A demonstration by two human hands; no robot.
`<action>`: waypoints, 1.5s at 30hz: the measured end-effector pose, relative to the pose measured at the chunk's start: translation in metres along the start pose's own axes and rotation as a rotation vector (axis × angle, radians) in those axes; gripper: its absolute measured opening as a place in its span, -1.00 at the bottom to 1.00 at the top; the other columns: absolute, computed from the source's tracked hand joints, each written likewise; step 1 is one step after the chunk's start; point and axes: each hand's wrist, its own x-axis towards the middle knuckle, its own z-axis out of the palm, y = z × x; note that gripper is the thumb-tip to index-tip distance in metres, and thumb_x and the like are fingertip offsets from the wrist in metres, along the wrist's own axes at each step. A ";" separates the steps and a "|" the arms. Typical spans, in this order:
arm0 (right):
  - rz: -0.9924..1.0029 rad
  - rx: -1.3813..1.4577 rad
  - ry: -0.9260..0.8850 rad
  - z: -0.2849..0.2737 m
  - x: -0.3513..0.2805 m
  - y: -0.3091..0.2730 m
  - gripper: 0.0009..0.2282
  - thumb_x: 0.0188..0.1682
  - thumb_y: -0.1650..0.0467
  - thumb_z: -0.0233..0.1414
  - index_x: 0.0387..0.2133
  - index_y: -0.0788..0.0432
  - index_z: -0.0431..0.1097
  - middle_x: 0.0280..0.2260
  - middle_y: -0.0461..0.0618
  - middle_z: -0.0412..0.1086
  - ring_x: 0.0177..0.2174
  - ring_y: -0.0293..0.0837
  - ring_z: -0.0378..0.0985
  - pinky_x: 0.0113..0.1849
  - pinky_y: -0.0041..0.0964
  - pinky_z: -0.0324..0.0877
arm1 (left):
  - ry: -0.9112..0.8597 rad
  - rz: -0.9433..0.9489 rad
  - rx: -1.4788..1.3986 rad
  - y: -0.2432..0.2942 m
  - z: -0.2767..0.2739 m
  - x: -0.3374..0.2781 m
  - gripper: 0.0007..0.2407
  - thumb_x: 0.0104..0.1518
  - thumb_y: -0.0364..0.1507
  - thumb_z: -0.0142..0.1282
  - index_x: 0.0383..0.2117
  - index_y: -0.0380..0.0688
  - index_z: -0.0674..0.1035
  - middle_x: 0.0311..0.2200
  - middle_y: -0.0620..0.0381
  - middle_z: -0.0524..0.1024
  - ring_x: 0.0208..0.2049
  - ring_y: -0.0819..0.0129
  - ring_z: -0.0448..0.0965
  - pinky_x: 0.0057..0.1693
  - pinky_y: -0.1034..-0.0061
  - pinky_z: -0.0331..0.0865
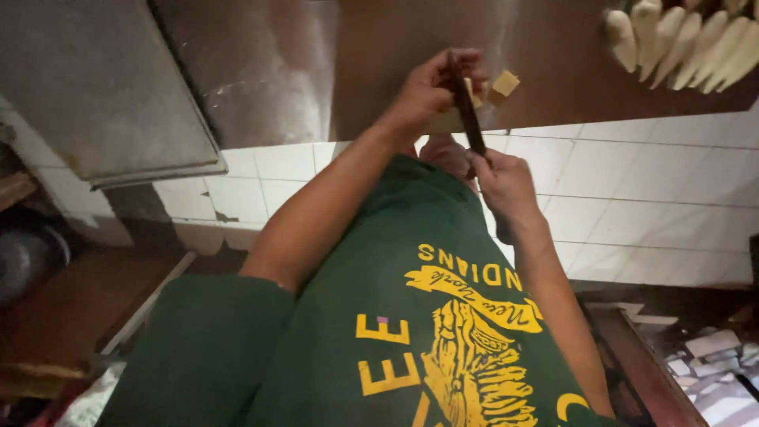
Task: Cutting a long strip of dough into small square pieces using a knife on a stainless steel work surface.
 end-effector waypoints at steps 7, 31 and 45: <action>-0.094 0.004 -0.161 0.001 -0.001 -0.001 -0.71 -0.02 0.25 -0.02 -0.64 0.13 0.48 -0.58 -0.10 0.47 -0.52 -0.25 0.44 -0.38 -0.37 0.26 | -0.030 -0.136 0.176 0.037 0.001 -0.007 -0.64 -0.28 -0.76 -0.20 -0.32 -0.17 0.49 -0.38 0.04 0.48 -0.41 0.27 0.58 -0.29 0.52 0.39; 0.055 0.308 0.052 -0.050 -0.015 0.037 -0.68 0.03 0.26 0.00 -0.67 0.16 0.41 -0.74 -0.10 0.23 -0.71 -0.27 0.22 -0.59 -0.40 0.19 | 0.229 -0.004 1.170 0.017 0.041 -0.006 -0.82 -0.01 -0.59 0.20 -0.44 -0.07 0.39 -0.47 0.17 0.53 -0.40 0.47 0.65 -0.41 0.58 0.44; -0.036 0.114 0.092 -0.075 -0.008 0.063 -0.66 0.01 0.21 -0.01 -0.68 0.13 0.41 -0.72 -0.06 0.30 -0.65 -0.22 0.34 -0.48 -0.34 0.27 | 0.133 0.130 1.653 -0.019 0.054 0.007 -0.90 0.12 -0.50 -0.17 -0.31 -0.22 0.40 -0.22 -0.05 0.26 -0.25 -0.04 0.41 -0.36 -0.04 0.37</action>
